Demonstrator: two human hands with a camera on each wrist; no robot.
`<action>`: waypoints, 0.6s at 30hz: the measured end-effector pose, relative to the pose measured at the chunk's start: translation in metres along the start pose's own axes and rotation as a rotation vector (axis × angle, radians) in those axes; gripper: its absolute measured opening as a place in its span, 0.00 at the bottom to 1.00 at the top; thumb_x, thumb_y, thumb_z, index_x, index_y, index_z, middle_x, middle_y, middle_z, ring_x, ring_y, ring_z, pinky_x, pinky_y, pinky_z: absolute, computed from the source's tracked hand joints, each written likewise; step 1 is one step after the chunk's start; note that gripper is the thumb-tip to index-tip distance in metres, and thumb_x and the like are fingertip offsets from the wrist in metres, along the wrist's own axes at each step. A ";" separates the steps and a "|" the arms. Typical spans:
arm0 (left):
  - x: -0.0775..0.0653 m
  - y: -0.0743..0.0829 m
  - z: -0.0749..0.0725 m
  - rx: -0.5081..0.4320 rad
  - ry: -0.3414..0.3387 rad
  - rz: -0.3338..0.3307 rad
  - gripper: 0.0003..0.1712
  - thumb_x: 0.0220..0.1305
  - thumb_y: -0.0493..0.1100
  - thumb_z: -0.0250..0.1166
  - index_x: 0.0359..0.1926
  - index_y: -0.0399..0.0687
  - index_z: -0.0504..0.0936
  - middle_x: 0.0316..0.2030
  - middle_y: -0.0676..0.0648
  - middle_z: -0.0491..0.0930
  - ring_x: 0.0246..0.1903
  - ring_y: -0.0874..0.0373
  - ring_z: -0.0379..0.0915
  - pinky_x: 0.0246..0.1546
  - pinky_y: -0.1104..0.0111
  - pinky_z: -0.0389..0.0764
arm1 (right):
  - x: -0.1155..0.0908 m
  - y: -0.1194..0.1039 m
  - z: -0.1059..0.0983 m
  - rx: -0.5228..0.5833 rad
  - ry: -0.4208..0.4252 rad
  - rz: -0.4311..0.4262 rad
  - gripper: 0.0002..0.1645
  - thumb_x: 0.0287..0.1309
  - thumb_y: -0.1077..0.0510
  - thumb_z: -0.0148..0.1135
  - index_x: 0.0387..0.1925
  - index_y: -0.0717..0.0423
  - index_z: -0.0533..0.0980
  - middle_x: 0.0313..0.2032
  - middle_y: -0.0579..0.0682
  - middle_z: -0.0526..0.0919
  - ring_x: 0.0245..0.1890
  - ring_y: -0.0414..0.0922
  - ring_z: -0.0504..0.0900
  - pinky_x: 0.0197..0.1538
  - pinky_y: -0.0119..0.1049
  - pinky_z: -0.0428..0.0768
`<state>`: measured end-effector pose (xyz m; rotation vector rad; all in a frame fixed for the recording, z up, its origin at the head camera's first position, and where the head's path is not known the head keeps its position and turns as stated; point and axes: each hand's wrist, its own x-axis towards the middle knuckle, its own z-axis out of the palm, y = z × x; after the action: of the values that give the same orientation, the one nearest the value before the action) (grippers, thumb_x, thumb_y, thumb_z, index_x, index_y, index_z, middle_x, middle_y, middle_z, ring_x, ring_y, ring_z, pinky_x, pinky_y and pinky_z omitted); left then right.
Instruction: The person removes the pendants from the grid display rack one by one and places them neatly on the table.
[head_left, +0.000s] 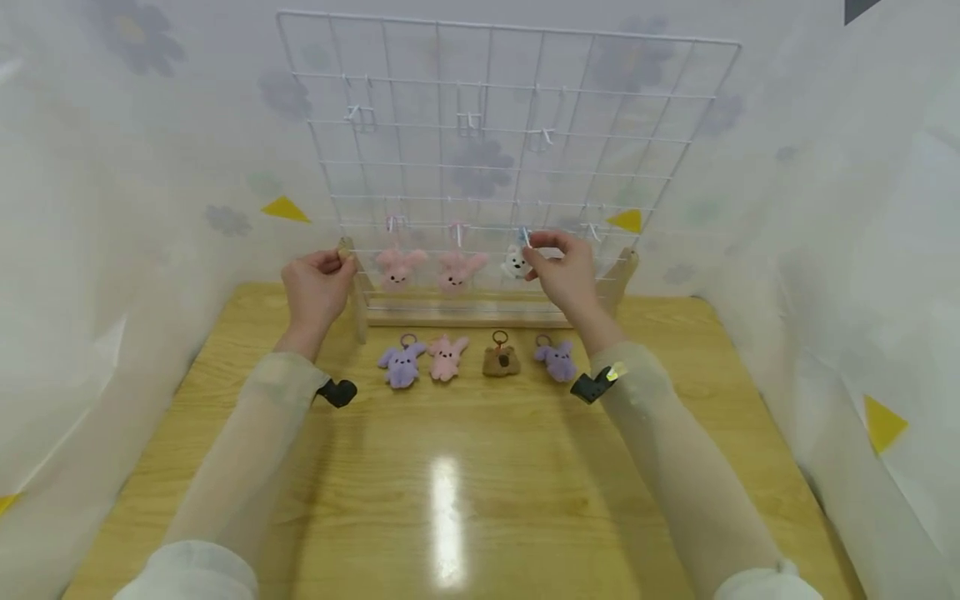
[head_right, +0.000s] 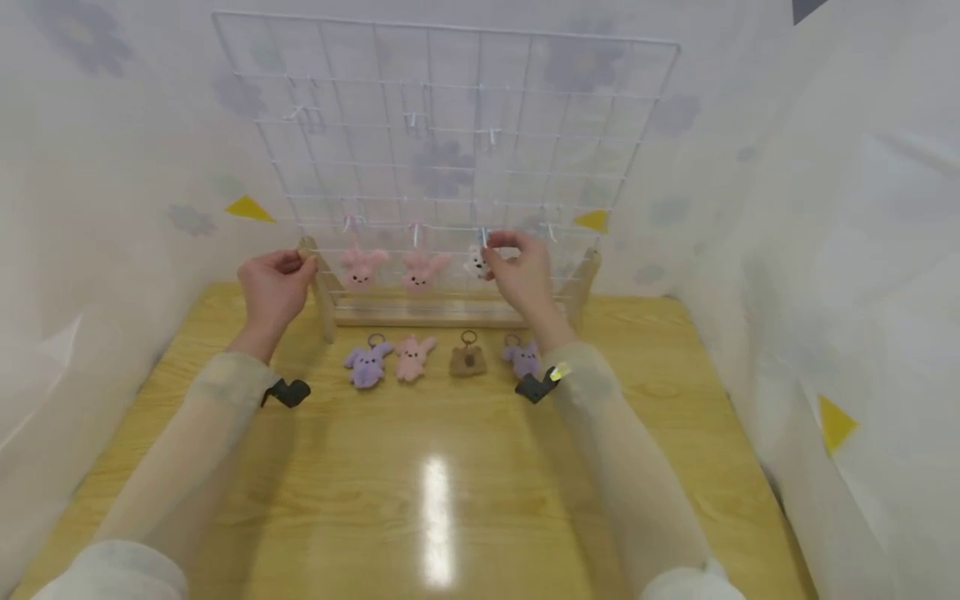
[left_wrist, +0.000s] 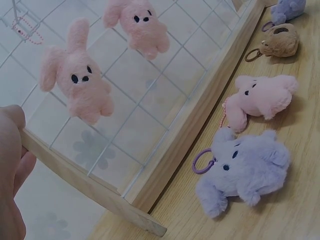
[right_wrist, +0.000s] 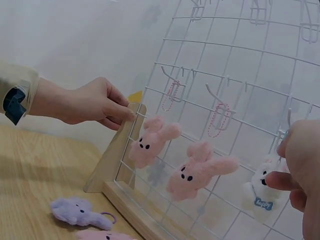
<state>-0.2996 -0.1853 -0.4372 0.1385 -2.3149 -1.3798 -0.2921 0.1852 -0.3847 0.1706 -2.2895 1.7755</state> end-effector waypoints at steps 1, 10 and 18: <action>0.000 0.001 0.000 0.003 0.001 0.000 0.18 0.73 0.47 0.69 0.50 0.37 0.91 0.43 0.38 0.90 0.43 0.51 0.89 0.36 0.77 0.85 | 0.001 -0.001 0.000 -0.009 -0.003 0.008 0.14 0.70 0.61 0.70 0.52 0.64 0.83 0.52 0.57 0.83 0.22 0.46 0.86 0.20 0.28 0.73; 0.001 0.004 -0.001 0.002 -0.002 0.018 0.16 0.72 0.45 0.69 0.50 0.36 0.91 0.43 0.38 0.90 0.43 0.50 0.89 0.36 0.78 0.84 | 0.002 -0.003 0.003 -0.033 0.029 0.027 0.13 0.70 0.60 0.71 0.51 0.63 0.83 0.52 0.57 0.83 0.23 0.50 0.86 0.20 0.28 0.74; 0.001 0.002 -0.001 -0.015 -0.004 0.014 0.16 0.72 0.45 0.70 0.50 0.35 0.91 0.43 0.37 0.90 0.43 0.50 0.89 0.36 0.78 0.85 | 0.002 -0.004 0.008 0.059 0.068 0.021 0.12 0.67 0.61 0.73 0.48 0.65 0.84 0.47 0.56 0.84 0.20 0.45 0.84 0.24 0.30 0.82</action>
<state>-0.2995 -0.1851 -0.4347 0.1144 -2.3040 -1.3913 -0.2938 0.1765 -0.3822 0.0952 -2.2015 1.8315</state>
